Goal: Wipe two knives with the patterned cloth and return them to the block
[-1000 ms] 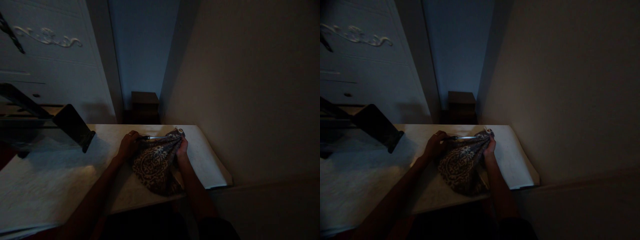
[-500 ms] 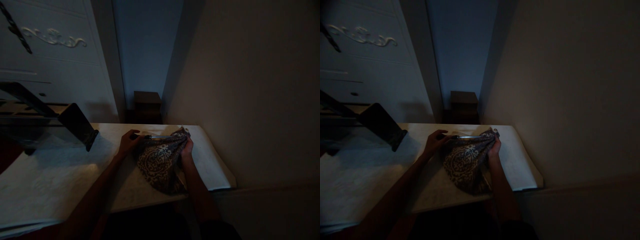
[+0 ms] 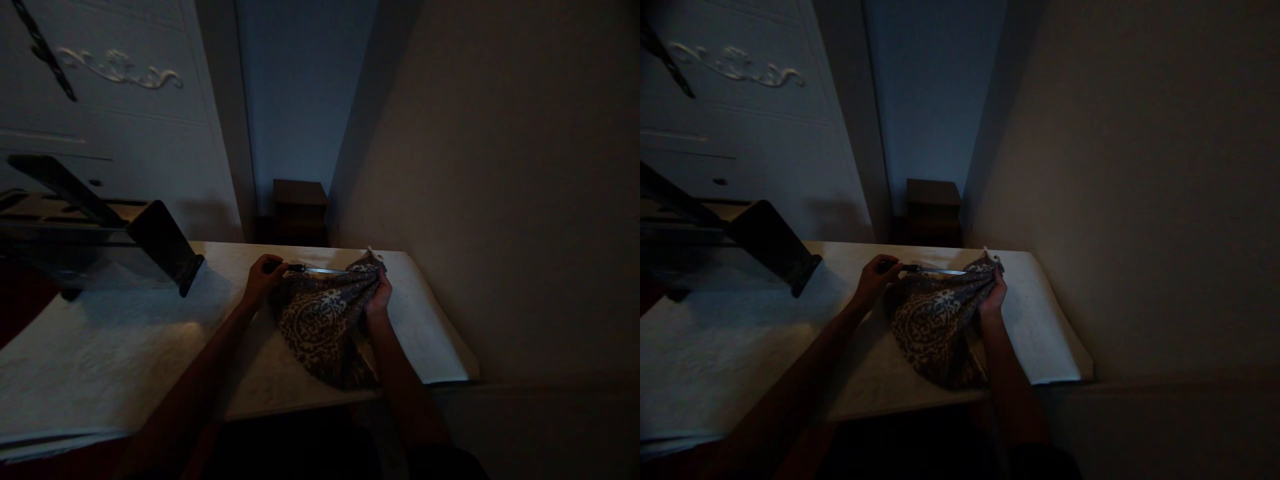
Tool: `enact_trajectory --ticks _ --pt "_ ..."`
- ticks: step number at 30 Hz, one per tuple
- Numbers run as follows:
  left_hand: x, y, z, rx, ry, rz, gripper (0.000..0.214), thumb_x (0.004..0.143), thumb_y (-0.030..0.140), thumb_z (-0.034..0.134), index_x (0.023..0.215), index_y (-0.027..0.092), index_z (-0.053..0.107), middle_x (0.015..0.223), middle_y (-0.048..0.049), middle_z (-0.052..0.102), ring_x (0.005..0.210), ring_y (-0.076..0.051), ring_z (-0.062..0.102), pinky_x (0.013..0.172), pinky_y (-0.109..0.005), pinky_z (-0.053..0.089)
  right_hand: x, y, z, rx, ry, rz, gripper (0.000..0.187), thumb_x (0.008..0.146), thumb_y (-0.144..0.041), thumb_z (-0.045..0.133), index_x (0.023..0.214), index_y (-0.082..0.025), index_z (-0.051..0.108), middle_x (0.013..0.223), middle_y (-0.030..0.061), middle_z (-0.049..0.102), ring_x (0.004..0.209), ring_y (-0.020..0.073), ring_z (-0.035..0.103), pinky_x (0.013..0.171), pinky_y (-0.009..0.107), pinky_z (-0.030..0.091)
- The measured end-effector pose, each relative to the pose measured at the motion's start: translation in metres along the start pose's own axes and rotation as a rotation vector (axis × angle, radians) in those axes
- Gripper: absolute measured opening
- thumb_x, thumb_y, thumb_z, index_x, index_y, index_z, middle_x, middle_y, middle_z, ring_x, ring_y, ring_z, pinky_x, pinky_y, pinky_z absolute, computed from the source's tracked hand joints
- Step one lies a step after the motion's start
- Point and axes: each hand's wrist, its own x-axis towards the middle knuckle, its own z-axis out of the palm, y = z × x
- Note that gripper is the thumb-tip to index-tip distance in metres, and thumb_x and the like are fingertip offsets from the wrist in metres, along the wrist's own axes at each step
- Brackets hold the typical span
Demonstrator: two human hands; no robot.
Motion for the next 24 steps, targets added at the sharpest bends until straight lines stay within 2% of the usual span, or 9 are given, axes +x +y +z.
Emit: enact_trajectory --ticks 6,11,15,20,24 --pt "0.000 -0.004 -0.001 0.090 -0.077 0.080 0.044 0.065 0.046 0.075 0.094 0.016 0.063 0.079 -0.0022 0.063 0.070 -0.015 0.059 0.066 -0.027 0.048 0.000 0.001 -0.002 0.028 -0.073 0.012 0.028 0.084 -0.043 0.054 0.097 -0.023 0.068 0.093 -0.0003 0.074 0.088 0.0175 0.069 0.092 0.039 0.052" --pt "-0.001 -0.006 -0.001 0.251 -0.092 0.173 0.029 0.067 0.041 0.071 0.082 0.017 0.064 0.084 -0.0037 0.065 0.083 -0.019 0.060 0.079 -0.032 0.048 0.001 0.002 -0.001 -0.012 -0.070 0.013 0.028 0.083 -0.042 0.055 0.098 -0.023 0.069 0.094 -0.0004 0.074 0.089 0.0183 0.070 0.092 0.039 0.052" --pt "-0.006 -0.007 0.004 0.324 -0.107 0.167 0.027 0.075 0.043 0.065 0.084 0.017 0.064 0.083 -0.0026 0.066 0.082 -0.018 0.061 0.078 -0.030 0.047 -0.004 0.001 0.004 -0.031 -0.038 -0.023 0.027 0.083 -0.042 0.057 0.097 -0.022 0.069 0.092 -0.0003 0.074 0.085 0.0172 0.070 0.090 0.036 0.054" --pt "-0.017 -0.001 0.012 0.424 -0.183 0.134 0.042 0.087 0.056 0.049 0.096 0.018 0.065 0.087 -0.0037 0.069 0.080 -0.019 0.062 0.073 -0.029 0.045 -0.015 0.005 0.017 -0.049 -0.009 0.086 0.028 0.083 -0.044 0.058 0.094 -0.021 0.069 0.087 0.0008 0.074 0.083 0.0195 0.070 0.088 0.039 0.055" --pt "-0.028 0.004 0.023 0.523 -0.327 0.167 0.046 0.093 0.055 0.038 0.087 0.019 0.067 0.084 -0.0043 0.069 0.080 -0.020 0.062 0.074 -0.030 0.044 -0.026 0.018 0.025 -0.117 -0.081 0.238 0.026 0.080 -0.044 0.063 0.088 -0.019 0.068 0.077 0.0023 0.073 0.085 0.0216 0.070 0.085 0.038 0.057"
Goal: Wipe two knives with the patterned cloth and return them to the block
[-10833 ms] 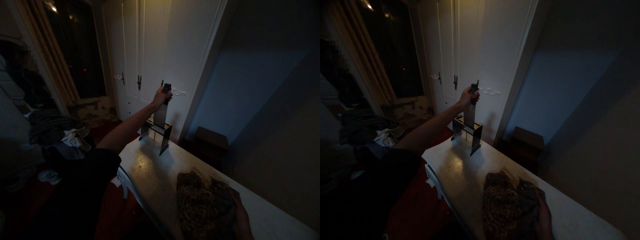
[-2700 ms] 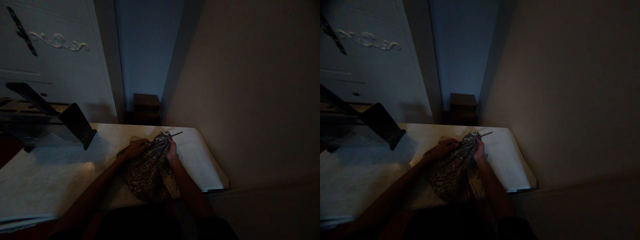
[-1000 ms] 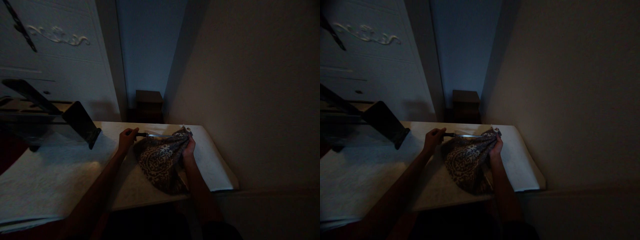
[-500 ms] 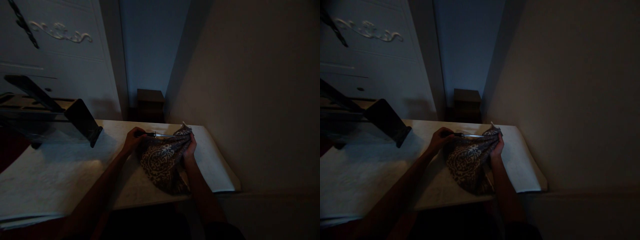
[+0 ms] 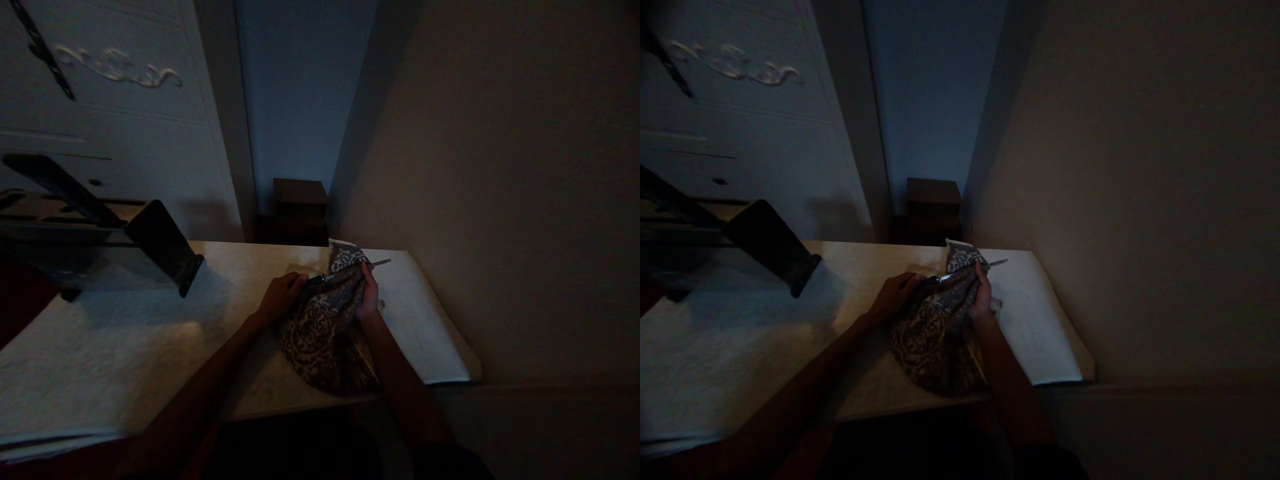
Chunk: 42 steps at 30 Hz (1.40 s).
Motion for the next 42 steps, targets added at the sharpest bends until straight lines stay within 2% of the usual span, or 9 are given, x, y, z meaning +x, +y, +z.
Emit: enact_trajectory --ticks 3,5,10,15,19,26,30,36,42 --pt "-0.004 0.005 0.006 0.066 -0.037 0.029 0.045 0.095 0.052 0.035 0.084 0.020 0.065 0.081 -0.0048 0.067 0.078 -0.021 0.063 0.073 -0.031 0.044 -0.004 0.012 0.003 -0.037 -0.110 0.140 0.029 0.078 -0.046 0.067 0.086 -0.018 0.067 0.073 0.0031 0.072 0.087 0.0226 0.070 0.083 0.037 0.057" --pt "-0.005 0.006 0.009 0.082 -0.028 0.050 0.042 0.095 0.050 0.036 0.088 0.020 0.065 0.086 -0.0056 0.068 0.083 -0.022 0.063 0.077 -0.032 0.044 -0.006 0.016 0.003 -0.056 -0.157 0.165 0.028 0.077 -0.044 0.069 0.085 -0.017 0.066 0.072 0.0035 0.071 0.087 0.0225 0.070 0.082 0.035 0.058" --pt "-0.004 0.002 0.012 0.038 0.037 0.064 0.035 0.094 0.045 0.041 0.100 0.020 0.065 0.101 -0.0063 0.070 0.096 -0.023 0.063 0.088 -0.035 0.045 -0.006 0.019 -0.001 -0.167 -0.142 0.010 0.027 0.075 -0.039 0.074 0.084 -0.016 0.064 0.072 0.0023 0.071 0.079 0.0199 0.071 0.078 0.032 0.058" --pt "-0.002 -0.005 0.013 0.003 0.111 0.105 0.027 0.092 0.039 0.049 0.103 0.019 0.064 0.105 -0.0070 0.067 0.101 -0.022 0.060 0.094 -0.036 0.044 -0.009 0.019 0.002 -0.241 -0.128 -0.043 0.035 0.070 -0.039 0.078 0.093 -0.016 0.064 0.078 0.0022 0.072 0.074 0.0186 0.070 0.073 0.030 0.058" --pt "-0.001 -0.010 0.012 0.004 0.172 0.198 0.023 0.088 0.035 0.058 0.104 0.019 0.063 0.105 -0.0068 0.065 0.101 -0.021 0.059 0.094 -0.036 0.045 -0.010 0.019 0.005 -0.274 -0.106 -0.043 0.040 0.068 -0.040 0.079 0.096 -0.015 0.064 0.079 0.0030 0.073 0.071 0.0201 0.070 0.072 0.032 0.059" --pt "-0.002 -0.008 0.011 0.072 0.216 0.208 0.023 0.084 0.030 0.065 0.104 0.019 0.063 0.106 -0.0074 0.062 0.101 -0.022 0.057 0.093 -0.037 0.046 -0.010 0.021 0.003 -0.287 -0.102 -0.087 0.038 0.069 -0.039 0.077 0.097 -0.017 0.063 0.082 0.0019 0.073 0.077 0.0204 0.071 0.075 0.032 0.059" --pt "-0.003 -0.007 0.011 0.084 0.279 0.244 0.017 0.084 0.023 0.063 0.101 0.018 0.064 0.102 -0.0069 0.061 0.099 -0.021 0.057 0.090 -0.036 0.047 -0.015 0.020 0.005 -0.339 -0.110 -0.106 0.044 0.068 -0.041 0.079 0.102 -0.019 0.064 0.089 0.0027 0.074 0.081 0.0210 0.071 0.075 0.031 0.058" --pt "-0.002 -0.008 0.011 0.070 0.357 0.291 0.013 0.080 0.015 0.066 0.092 0.018 0.061 0.095 -0.0051 0.058 0.094 -0.020 0.055 0.083 -0.034 0.047 -0.019 0.019 0.011 -0.391 -0.093 -0.095 0.048 0.061 -0.044 0.083 0.098 -0.020 0.064 0.091 0.0025 0.074 0.084 0.0227 0.071 0.074 0.032 0.058" --pt "-0.002 -0.009 0.015 0.061 0.352 0.296 0.012 0.080 0.010 0.063 0.088 0.017 0.059 0.092 -0.0050 0.057 0.093 -0.020 0.054 0.083 -0.034 0.047 -0.017 0.019 0.006 -0.387 -0.108 -0.063 0.045 0.063 -0.042 0.081 0.099 -0.020 0.065 0.091 0.0025 0.074 0.083 0.0223 0.072 0.075 0.033 0.058"
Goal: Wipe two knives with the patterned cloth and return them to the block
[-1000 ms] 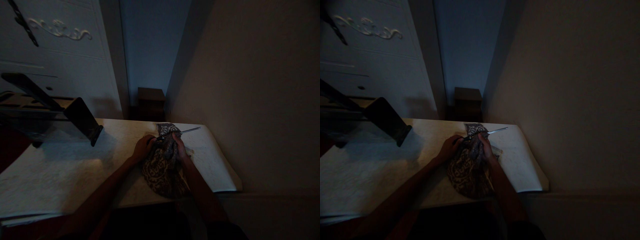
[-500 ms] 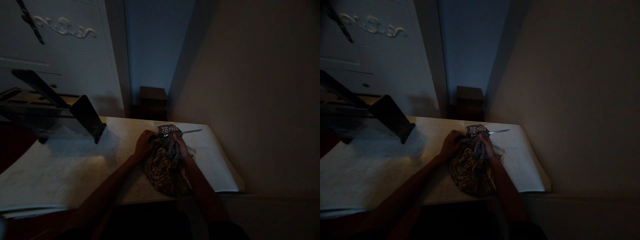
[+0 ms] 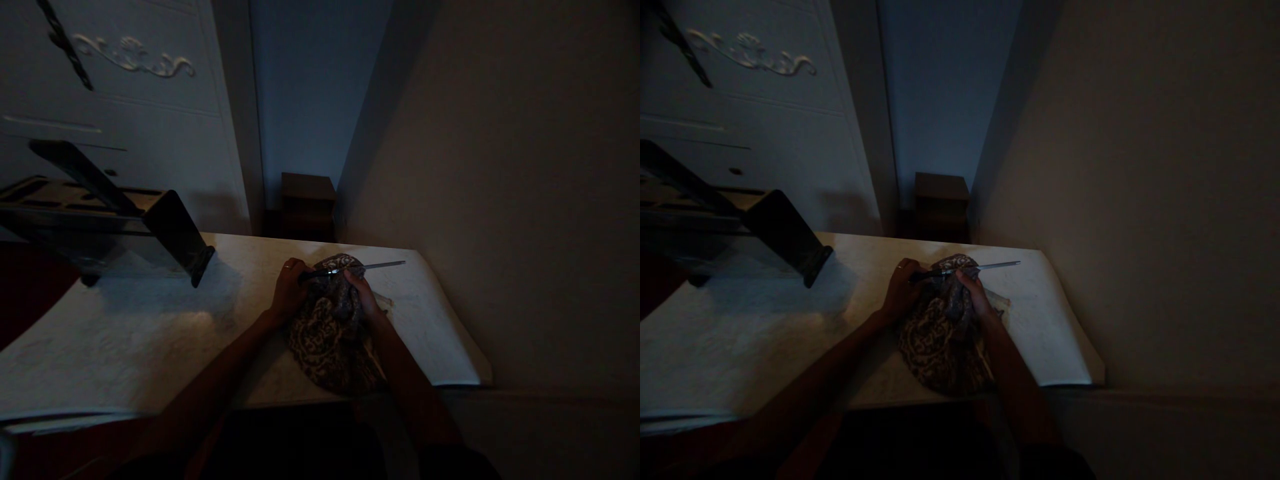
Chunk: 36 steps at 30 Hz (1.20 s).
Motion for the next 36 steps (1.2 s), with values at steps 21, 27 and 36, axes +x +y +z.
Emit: enact_trajectory --ticks 21,27,36 --pt "0.000 0.003 0.005 -0.091 -0.164 -0.063 0.023 0.092 0.034 0.052 0.102 0.018 0.064 0.098 -0.0064 0.068 0.094 -0.020 0.060 0.091 -0.037 0.046 0.015 0.003 -0.008 0.234 -0.107 0.223 0.029 0.072 -0.042 0.067 0.089 -0.019 0.067 0.085 0.0054 0.074 0.100 0.0272 0.069 0.091 0.043 0.054" --pt "0.004 0.002 0.005 -0.162 -0.176 -0.150 0.028 0.095 0.037 0.045 0.095 0.018 0.066 0.095 -0.0055 0.070 0.091 -0.019 0.062 0.088 -0.034 0.046 0.015 0.003 -0.004 0.234 -0.038 0.150 0.028 0.072 -0.039 0.067 0.094 -0.022 0.067 0.086 0.0021 0.074 0.099 0.0254 0.068 0.092 0.041 0.054" --pt "0.004 0.001 0.006 -0.324 -0.089 -0.292 0.027 0.091 0.040 0.051 0.095 0.017 0.065 0.094 -0.0053 0.068 0.092 -0.020 0.061 0.087 -0.034 0.047 0.013 0.002 -0.002 0.206 -0.149 0.211 0.039 0.071 -0.047 0.067 0.100 -0.021 0.067 0.085 0.0043 0.074 0.097 0.0263 0.069 0.090 0.042 0.054"
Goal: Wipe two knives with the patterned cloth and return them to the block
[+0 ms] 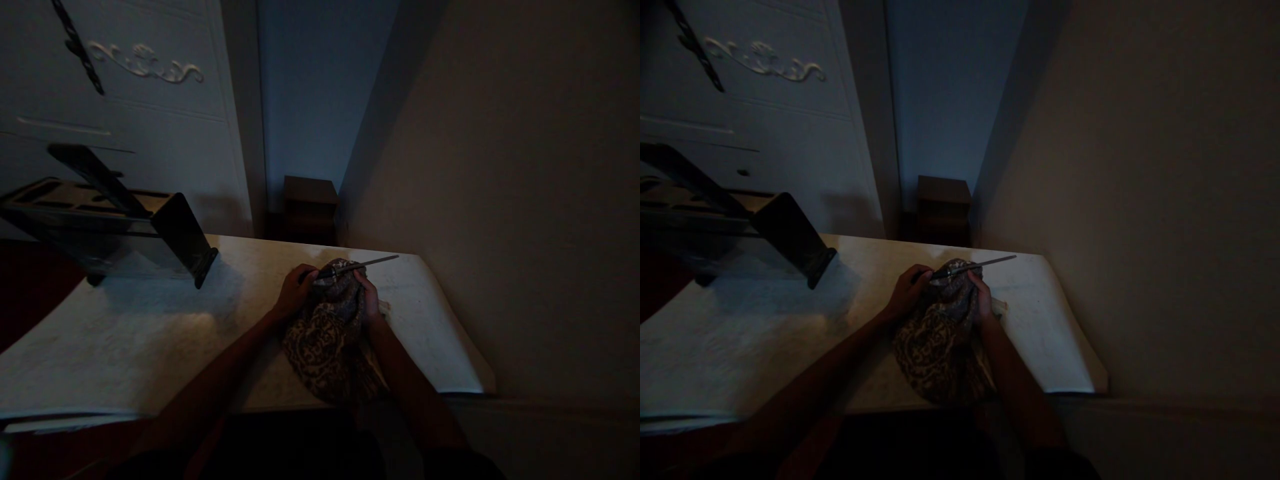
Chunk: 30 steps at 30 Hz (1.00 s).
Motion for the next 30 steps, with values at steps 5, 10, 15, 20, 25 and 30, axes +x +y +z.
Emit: enact_trajectory --ticks 5,10,15,20,25,30 --pt "0.000 -0.002 -0.002 0.063 -0.004 0.083 0.019 0.088 0.033 0.057 0.099 0.019 0.064 0.102 -0.0053 0.067 0.100 -0.020 0.060 0.095 -0.038 0.045 -0.003 0.000 0.005 -0.043 0.007 -0.031 0.040 0.069 -0.048 0.068 0.099 -0.022 0.068 0.084 0.0052 0.074 0.096 0.0279 0.069 0.086 0.043 0.055" --pt "-0.001 -0.008 -0.002 0.159 -0.025 0.145 0.019 0.088 0.028 0.058 0.103 0.019 0.062 0.106 -0.0057 0.066 0.103 -0.020 0.060 0.096 -0.039 0.045 -0.005 0.000 0.005 -0.041 0.015 0.000 0.038 0.069 -0.049 0.068 0.095 -0.021 0.068 0.084 0.0057 0.074 0.097 0.0278 0.069 0.087 0.043 0.055" --pt "-0.002 -0.012 -0.002 0.240 -0.033 0.210 0.019 0.087 0.023 0.059 0.105 0.017 0.062 0.106 -0.0066 0.066 0.103 -0.020 0.060 0.095 -0.039 0.046 -0.003 0.000 0.004 -0.026 0.037 0.002 0.035 0.067 -0.044 0.070 0.092 -0.020 0.068 0.084 0.0050 0.074 0.096 0.0272 0.069 0.086 0.042 0.056" --pt "-0.002 -0.011 -0.001 0.265 -0.038 0.233 0.021 0.083 0.020 0.064 0.103 0.018 0.063 0.103 -0.0062 0.066 0.099 -0.021 0.061 0.092 -0.038 0.048 -0.005 0.001 0.004 -0.033 0.073 0.005 0.031 0.067 -0.043 0.071 0.088 -0.020 0.067 0.082 0.0057 0.074 0.095 0.0280 0.070 0.085 0.043 0.057" --pt "-0.004 -0.007 -0.002 0.273 -0.043 0.244 0.020 0.085 0.020 0.060 0.104 0.018 0.063 0.103 -0.0071 0.065 0.100 -0.021 0.059 0.093 -0.040 0.047 -0.007 0.002 0.005 -0.054 0.082 -0.019 0.031 0.065 -0.042 0.073 0.087 -0.021 0.066 0.082 0.0055 0.074 0.099 0.0294 0.069 0.086 0.044 0.057" --pt "-0.005 -0.003 -0.003 0.286 -0.049 0.223 0.022 0.088 0.021 0.053 0.107 0.018 0.063 0.104 -0.0086 0.065 0.101 -0.022 0.059 0.093 -0.041 0.047 -0.008 0.002 0.005 -0.085 0.067 -0.033 0.030 0.064 -0.043 0.074 0.084 -0.021 0.066 0.083 0.0059 0.074 0.101 0.0297 0.068 0.087 0.044 0.057"
